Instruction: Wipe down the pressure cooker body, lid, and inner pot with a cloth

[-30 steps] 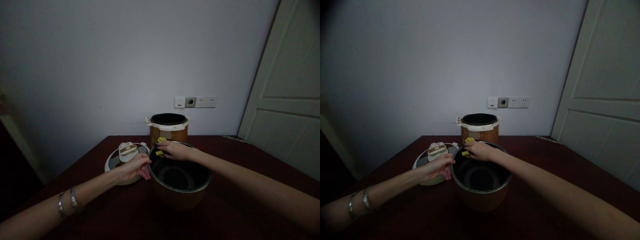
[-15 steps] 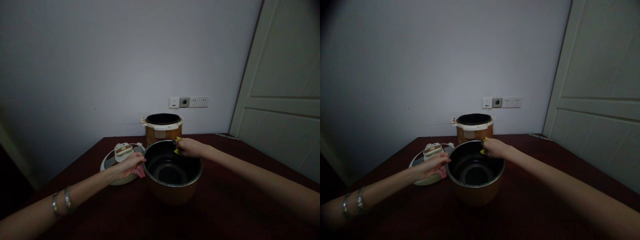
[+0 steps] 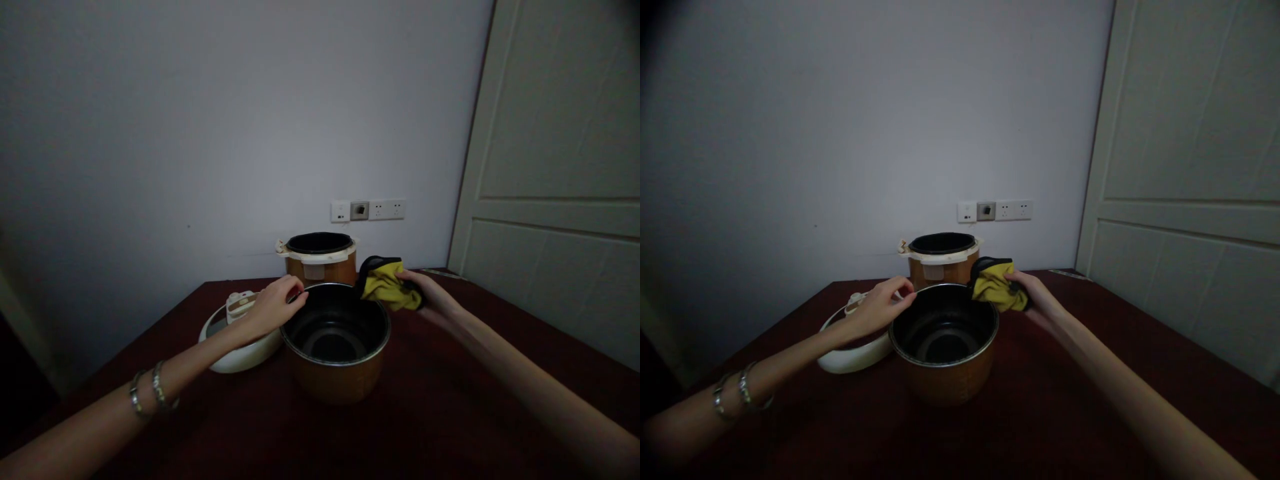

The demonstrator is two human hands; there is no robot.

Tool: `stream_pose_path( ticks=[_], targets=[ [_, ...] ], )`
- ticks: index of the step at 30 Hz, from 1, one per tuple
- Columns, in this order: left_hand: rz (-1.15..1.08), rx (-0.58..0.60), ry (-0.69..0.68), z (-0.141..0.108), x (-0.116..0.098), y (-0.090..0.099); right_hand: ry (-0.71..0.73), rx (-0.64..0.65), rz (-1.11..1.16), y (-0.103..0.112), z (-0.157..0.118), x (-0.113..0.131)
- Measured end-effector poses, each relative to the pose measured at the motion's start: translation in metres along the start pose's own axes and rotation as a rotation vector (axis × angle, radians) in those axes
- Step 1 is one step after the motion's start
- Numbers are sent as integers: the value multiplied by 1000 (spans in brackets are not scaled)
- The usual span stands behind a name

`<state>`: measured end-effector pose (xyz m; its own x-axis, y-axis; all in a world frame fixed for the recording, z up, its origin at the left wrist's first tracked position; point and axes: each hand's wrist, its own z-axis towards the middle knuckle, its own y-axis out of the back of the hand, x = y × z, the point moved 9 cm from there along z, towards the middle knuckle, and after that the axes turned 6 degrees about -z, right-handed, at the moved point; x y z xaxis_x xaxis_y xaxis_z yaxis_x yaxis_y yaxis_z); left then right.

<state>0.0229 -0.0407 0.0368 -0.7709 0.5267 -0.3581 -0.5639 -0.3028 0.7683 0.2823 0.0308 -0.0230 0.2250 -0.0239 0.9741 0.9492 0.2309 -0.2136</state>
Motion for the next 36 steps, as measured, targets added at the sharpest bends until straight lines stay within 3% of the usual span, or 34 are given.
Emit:
stream_pose_path(
  ticks=[5, 10, 12, 17, 21, 28, 30, 33, 36],
  targets=[
    [-340, 38, -137, 29, -30, -22, -12, 90, 92, -26, -36, 5],
    [-572, 63, -269, 31, -75, -37, 54, 181, -2, -51, -57, 9],
    [-621, 23, -265, 30, -82, -37, 73, 191, -61, -55, -60, 9],
    [-773, -116, -72, 35, -68, -31, 87, 285, -378, -61, -63, 12],
    [-893, -206, -24, 40, -66, -18, 203, 420, -647, -78, -74, 24],
    [-1123, -283, 91, 43, -63, -4, 477, 317, -809, -88, -93, 53],
    [-1212, -239, 188, 43, -56, -10, 663, 204, -882, -87, -103, 73],
    [-1237, 1, 304, 42, -55, -33, 938, 25, -957, -84, -122, 101],
    [-1103, 215, 332, 37, -54, -56, 1025, -9, -977, -82, -130, 113]
  ],
)
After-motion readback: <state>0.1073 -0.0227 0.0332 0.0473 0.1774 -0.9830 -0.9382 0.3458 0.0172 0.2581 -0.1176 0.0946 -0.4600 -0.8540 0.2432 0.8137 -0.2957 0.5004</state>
